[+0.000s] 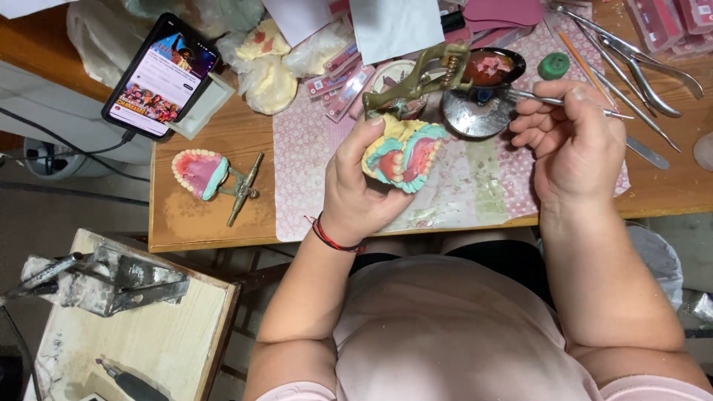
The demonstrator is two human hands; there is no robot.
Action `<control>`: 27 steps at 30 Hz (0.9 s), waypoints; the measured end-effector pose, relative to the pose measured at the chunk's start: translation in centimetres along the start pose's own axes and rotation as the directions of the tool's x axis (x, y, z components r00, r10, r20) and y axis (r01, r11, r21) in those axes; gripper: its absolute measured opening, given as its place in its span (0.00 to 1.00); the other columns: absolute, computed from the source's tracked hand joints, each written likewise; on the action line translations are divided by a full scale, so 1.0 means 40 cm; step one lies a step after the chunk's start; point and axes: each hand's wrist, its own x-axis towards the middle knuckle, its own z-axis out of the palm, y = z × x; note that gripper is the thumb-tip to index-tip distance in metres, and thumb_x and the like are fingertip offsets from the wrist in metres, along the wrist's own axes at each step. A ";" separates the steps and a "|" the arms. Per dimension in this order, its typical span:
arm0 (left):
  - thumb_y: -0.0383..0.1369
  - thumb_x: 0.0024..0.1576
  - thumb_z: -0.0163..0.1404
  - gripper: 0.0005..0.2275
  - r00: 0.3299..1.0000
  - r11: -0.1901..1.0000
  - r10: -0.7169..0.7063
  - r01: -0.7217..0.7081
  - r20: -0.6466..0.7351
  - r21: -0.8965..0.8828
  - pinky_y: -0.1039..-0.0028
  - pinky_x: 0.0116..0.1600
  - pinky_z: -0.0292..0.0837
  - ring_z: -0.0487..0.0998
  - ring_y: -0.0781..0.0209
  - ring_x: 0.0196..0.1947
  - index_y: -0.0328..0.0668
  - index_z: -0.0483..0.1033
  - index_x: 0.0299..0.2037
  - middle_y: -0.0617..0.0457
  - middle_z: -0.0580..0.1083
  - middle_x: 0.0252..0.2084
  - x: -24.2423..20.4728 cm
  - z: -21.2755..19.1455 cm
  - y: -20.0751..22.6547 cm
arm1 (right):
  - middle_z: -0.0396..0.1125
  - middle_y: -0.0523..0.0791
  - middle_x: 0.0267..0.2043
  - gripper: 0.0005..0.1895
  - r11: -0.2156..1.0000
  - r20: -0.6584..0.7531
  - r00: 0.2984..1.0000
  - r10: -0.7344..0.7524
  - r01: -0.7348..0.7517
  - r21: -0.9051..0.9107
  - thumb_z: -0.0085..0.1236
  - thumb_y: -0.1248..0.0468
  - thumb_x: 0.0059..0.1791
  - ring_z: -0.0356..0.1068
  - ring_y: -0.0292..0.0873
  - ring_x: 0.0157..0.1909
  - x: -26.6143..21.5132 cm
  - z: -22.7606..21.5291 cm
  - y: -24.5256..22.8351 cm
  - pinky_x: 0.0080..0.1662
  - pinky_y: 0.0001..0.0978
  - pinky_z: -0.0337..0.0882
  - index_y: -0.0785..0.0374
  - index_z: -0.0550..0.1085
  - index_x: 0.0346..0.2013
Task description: The person holds a dental model in a clamp and uses a metal tool to scrape and shape the pink wax material on the model. They repeatedly dip the tool into a small container of liquid and continue refining the surface of the dental cast.
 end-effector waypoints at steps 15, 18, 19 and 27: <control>0.31 0.49 0.66 0.38 0.995 0.997 -0.073 0.072 0.068 0.020 0.63 0.69 0.80 0.80 0.45 0.66 0.39 0.58 0.70 0.40 0.72 0.67 0.039 -0.004 0.054 | 0.73 0.51 0.30 0.09 0.997 0.005 0.999 -0.033 0.033 0.066 0.48 0.62 0.54 0.72 0.40 0.25 0.008 -0.009 0.007 0.26 0.26 0.74 0.63 0.74 0.39; 0.31 0.50 0.67 0.37 0.995 0.996 -0.088 0.087 0.046 0.011 0.64 0.67 0.81 0.80 0.46 0.64 0.39 0.59 0.68 0.39 0.72 0.66 0.043 -0.005 0.062 | 0.72 0.52 0.30 0.09 0.996 -0.015 1.000 -0.017 0.018 0.084 0.48 0.62 0.53 0.72 0.41 0.25 0.005 -0.010 0.009 0.26 0.28 0.73 0.64 0.74 0.39; 0.32 0.51 0.69 0.38 0.997 0.997 -0.076 0.077 0.031 -0.017 0.65 0.66 0.82 0.80 0.46 0.64 0.39 0.58 0.69 0.37 0.72 0.66 0.044 -0.004 0.062 | 0.72 0.52 0.30 0.09 0.996 -0.022 1.000 -0.014 0.015 0.085 0.49 0.61 0.52 0.72 0.42 0.25 0.005 -0.009 0.007 0.26 0.28 0.73 0.63 0.74 0.39; 0.29 0.51 0.69 0.38 0.992 0.982 -0.124 0.121 -0.014 -0.143 0.66 0.68 0.78 0.77 0.47 0.67 0.38 0.56 0.69 0.33 0.69 0.68 0.036 -0.004 0.059 | 0.71 0.52 0.30 0.10 0.996 -0.025 1.000 -0.009 0.011 0.091 0.51 0.59 0.52 0.72 0.43 0.25 -0.001 -0.005 0.007 0.26 0.28 0.73 0.63 0.75 0.38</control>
